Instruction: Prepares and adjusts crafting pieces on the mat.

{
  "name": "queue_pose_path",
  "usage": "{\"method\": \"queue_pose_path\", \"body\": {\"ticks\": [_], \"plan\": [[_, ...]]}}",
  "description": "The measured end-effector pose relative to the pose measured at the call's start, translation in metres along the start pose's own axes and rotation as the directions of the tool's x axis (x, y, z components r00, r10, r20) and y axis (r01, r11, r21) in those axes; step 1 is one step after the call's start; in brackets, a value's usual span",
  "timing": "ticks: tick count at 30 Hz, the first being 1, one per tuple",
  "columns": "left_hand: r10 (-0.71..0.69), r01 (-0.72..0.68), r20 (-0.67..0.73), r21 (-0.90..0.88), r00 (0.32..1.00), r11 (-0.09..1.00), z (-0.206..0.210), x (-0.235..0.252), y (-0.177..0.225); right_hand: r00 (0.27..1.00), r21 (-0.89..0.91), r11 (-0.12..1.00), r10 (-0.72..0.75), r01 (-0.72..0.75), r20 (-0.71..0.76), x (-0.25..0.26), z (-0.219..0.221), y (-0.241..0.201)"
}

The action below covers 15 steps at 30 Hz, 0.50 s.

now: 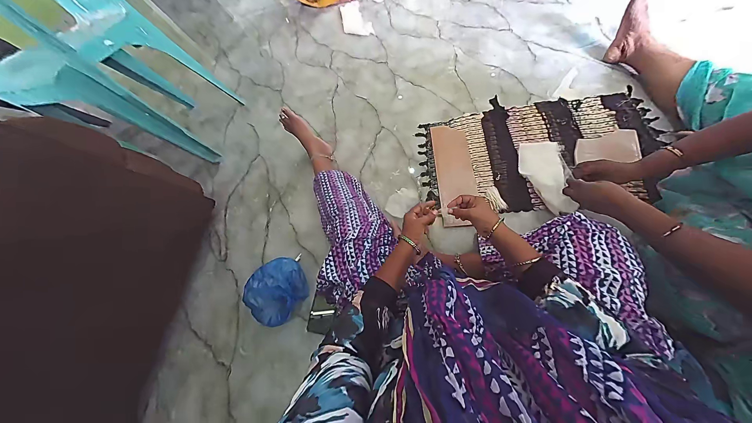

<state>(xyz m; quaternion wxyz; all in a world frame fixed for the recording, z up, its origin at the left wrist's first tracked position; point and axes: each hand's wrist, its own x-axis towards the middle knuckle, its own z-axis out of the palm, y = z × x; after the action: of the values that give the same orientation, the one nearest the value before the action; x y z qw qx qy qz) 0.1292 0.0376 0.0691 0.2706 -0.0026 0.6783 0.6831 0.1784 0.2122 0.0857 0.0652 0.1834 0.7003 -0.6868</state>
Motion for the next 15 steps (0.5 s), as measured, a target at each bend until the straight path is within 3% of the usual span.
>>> {"method": "queue_pose_path", "body": {"ticks": [6,11,15], "plan": [[-0.052,0.060,-0.281,0.018,0.958,0.998,-0.058,0.055,0.011,1.000,-0.176,0.984,-0.017,0.014,-0.016,0.049,0.005,0.003],[-0.142,0.220,-0.279,0.272,0.950,0.937,-0.070,0.089,0.007,0.999,-0.328,0.945,0.024,-0.015,0.024,0.097,0.038,0.016],[-0.169,0.259,-0.253,0.382,0.953,0.887,-0.072,0.121,-0.018,0.998,-0.460,0.886,0.062,-0.059,-0.009,0.125,0.062,0.026]]}}
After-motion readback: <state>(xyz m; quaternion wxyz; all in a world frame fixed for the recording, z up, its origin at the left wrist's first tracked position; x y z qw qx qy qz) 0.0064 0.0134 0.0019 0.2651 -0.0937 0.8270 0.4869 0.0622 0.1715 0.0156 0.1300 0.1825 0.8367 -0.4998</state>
